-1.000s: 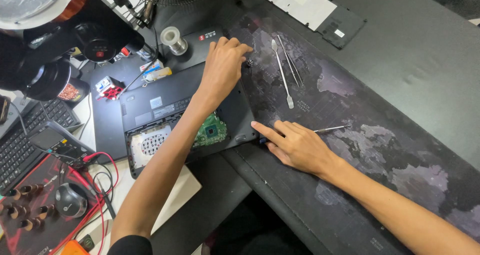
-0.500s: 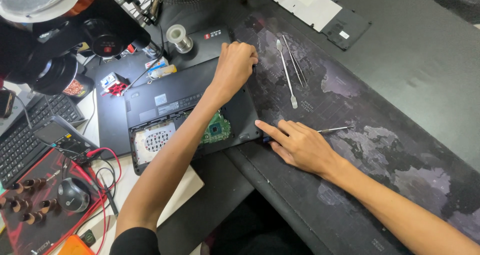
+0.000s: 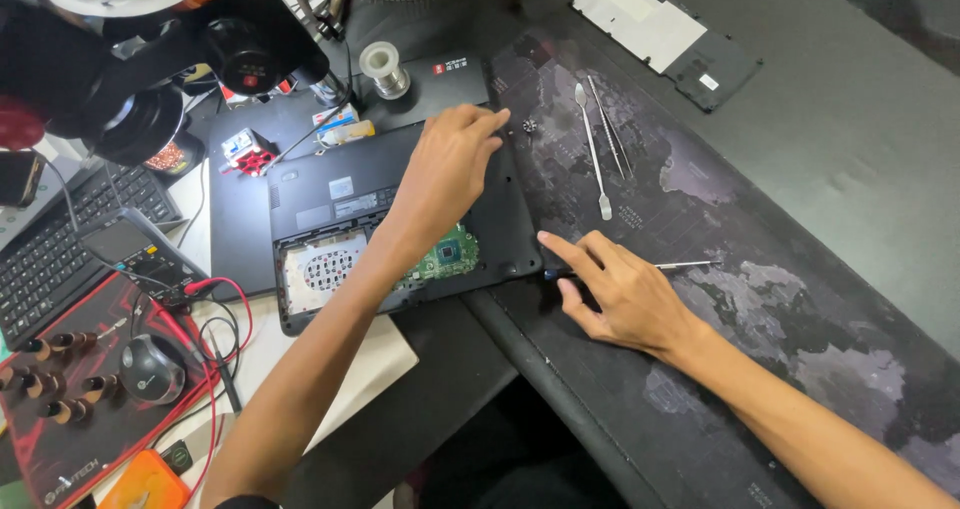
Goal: Disassembling a laptop using various repair tools like a screwdriver and a spudger.
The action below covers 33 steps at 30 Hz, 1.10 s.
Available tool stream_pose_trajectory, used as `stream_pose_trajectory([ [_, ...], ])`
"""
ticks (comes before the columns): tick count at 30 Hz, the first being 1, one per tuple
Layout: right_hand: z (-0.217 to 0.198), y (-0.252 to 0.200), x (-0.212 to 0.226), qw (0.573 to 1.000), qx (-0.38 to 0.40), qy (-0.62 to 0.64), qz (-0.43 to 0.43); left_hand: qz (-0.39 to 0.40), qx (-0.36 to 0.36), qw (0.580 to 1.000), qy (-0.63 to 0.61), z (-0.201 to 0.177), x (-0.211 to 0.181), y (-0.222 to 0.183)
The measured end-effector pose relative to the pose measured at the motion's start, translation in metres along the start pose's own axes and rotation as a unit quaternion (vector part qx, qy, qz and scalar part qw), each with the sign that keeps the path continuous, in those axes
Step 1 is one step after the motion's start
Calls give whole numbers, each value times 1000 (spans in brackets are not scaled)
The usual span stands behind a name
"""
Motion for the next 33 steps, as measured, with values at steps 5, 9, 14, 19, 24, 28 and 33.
stream_pose_trajectory([
  [5, -3, -1, -12, 994, -44, -27, 93, 5, -33, 999, -17, -37, -41, -67],
  [9, -5, 1, -23, 992, -73, -66, 83, -5, -22, 999, -50, -40, -54, -117],
  [14, -7, 12, -19, 984, -53, -128, 113, -1, -53, 989, -136, -33, -60, -154],
  [19, -6, 31, -4, 983, -80, -125, 107, -149, 18, 937, -315, -38, -69, -178],
  [24, 2, 58, 16, 975, -75, 137, 156, -316, 119, 804, -490, -24, -57, -197],
  [28, 9, 60, 21, 934, -9, 204, 293, -394, 26, 654, -646, -20, -42, -207],
  [33, 24, 44, 3, 907, -11, 267, 324, -408, -44, 566, -715, -31, -39, -199],
])
Point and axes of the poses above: each hand's wrist, its own y-axis towards the middle knuckle, its own z-axis out of the palm, x = y × z, the point moved 1 cm from there along y, towards the middle knuckle, and after that the axes turned 3 degrees about x, right-handed, at the moved point
